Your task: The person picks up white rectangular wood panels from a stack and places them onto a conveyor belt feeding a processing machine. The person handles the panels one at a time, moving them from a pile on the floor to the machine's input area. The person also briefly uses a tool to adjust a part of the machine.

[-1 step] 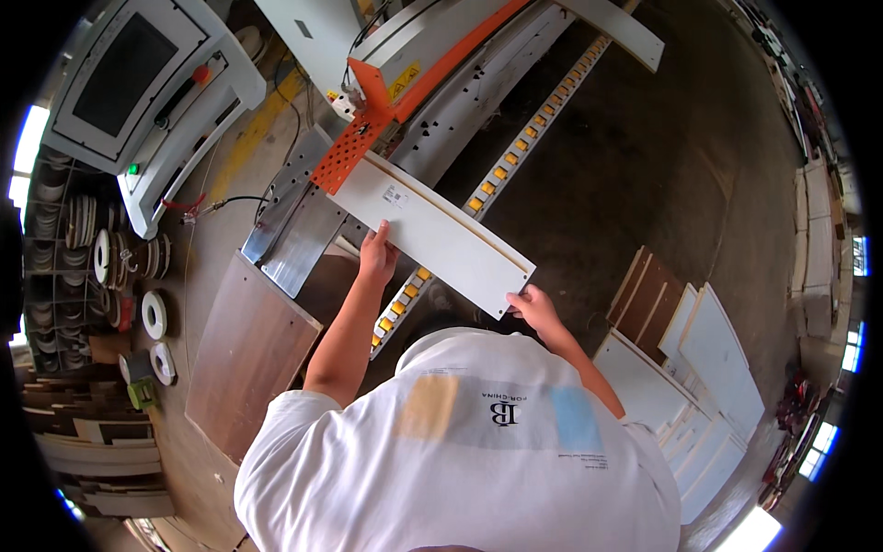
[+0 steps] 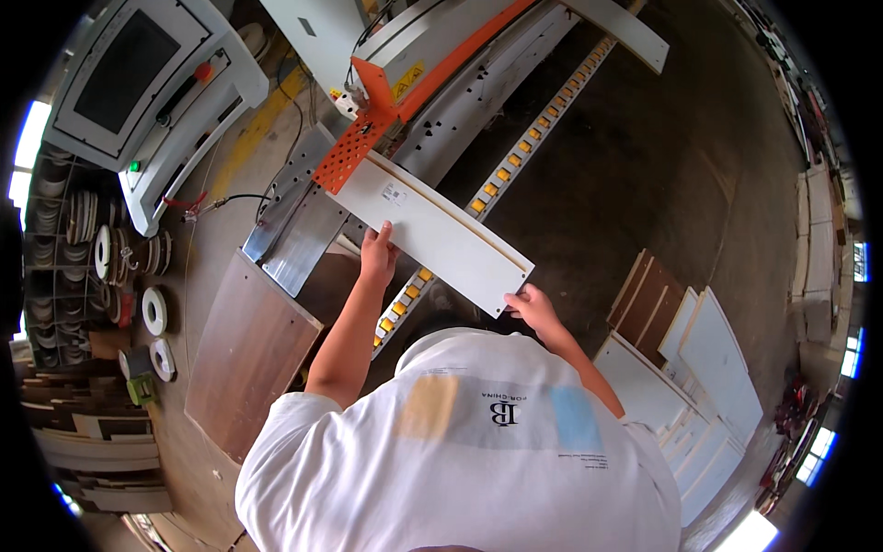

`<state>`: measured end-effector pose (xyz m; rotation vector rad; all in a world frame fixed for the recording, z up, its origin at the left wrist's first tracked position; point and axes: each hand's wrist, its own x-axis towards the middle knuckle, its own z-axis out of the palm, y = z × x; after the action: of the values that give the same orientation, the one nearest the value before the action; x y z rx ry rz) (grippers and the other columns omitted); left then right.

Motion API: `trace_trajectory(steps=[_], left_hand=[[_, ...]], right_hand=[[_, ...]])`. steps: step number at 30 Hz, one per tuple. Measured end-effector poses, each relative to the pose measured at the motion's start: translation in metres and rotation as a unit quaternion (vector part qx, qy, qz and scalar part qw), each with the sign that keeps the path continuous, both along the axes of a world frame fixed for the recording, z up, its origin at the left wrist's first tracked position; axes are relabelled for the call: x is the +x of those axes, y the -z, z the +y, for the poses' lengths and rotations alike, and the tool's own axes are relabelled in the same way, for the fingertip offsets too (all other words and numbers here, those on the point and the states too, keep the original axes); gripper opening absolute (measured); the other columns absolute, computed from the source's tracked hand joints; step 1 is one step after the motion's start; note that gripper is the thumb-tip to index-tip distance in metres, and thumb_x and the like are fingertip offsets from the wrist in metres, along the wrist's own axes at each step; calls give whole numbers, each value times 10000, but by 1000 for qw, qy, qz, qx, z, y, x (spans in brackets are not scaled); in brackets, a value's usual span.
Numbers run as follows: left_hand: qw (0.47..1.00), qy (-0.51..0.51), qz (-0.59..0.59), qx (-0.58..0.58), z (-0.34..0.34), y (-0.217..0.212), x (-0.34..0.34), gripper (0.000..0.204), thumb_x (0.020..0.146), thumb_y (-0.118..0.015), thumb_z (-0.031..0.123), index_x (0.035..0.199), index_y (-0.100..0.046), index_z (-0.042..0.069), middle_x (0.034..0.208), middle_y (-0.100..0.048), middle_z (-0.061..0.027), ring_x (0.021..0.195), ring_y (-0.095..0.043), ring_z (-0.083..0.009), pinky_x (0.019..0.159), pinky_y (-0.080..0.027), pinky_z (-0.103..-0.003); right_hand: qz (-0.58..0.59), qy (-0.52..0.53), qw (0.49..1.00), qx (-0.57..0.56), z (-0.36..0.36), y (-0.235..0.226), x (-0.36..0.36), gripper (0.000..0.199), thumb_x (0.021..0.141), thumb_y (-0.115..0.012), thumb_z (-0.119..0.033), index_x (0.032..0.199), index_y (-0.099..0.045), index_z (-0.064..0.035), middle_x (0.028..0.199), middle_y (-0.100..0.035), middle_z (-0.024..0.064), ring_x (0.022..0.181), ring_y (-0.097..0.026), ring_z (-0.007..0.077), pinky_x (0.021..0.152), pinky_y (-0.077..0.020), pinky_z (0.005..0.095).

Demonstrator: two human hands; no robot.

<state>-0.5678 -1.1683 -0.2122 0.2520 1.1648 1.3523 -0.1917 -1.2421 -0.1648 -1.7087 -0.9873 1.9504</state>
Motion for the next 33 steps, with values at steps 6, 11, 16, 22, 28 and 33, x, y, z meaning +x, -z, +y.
trace_trajectory(steps=[6,11,16,22,28,33], left_hand=[[975,-34,217,-45,-12,-36,30,880,971,-629,83,1611,-27,139,935,-625,-60,759,-603,-126,612,-541,-284],[984,-62,167,-13,-3,-32,36,871,980,-607,60,1623,-32,178,938,-653,-66,748,-612,-118,628,-541,-290],[988,-61,140,-20,38,-26,60,882,975,-623,61,1626,-47,211,990,-689,-80,803,-666,-144,667,-557,-311],[993,-51,104,4,96,-38,97,851,980,-606,63,1626,-76,227,998,-688,-87,769,-678,-165,658,-565,-327],[949,138,280,51,126,-44,13,333,929,-642,67,1259,-623,24,911,-687,-49,754,-662,-128,636,-535,-285],[806,-110,548,196,176,-177,-168,234,877,-688,169,1095,-713,87,864,-689,-73,702,-615,-134,656,-509,-309]], right_hand=[[122,-59,990,-25,32,-20,-25,269,976,-658,-185,1133,-573,16,1126,-674,145,1083,-656,210,923,-543,340],[121,-95,987,-54,52,-5,-13,261,1002,-601,-169,1192,-563,6,1186,-638,141,1126,-641,240,965,-534,368],[113,-24,992,-51,86,-9,6,249,981,-635,-211,1144,-598,-26,1142,-647,103,1056,-653,222,933,-545,363],[124,43,991,-37,133,6,43,252,982,-629,-274,1128,-626,-70,1069,-683,68,978,-670,197,888,-550,355],[93,163,982,23,153,-8,45,400,989,-617,-337,1276,-586,-61,1151,-687,90,1021,-672,205,857,-557,367],[35,209,977,5,117,13,90,434,960,-673,-340,1297,-565,-89,1144,-691,88,967,-681,188,768,-547,320]])
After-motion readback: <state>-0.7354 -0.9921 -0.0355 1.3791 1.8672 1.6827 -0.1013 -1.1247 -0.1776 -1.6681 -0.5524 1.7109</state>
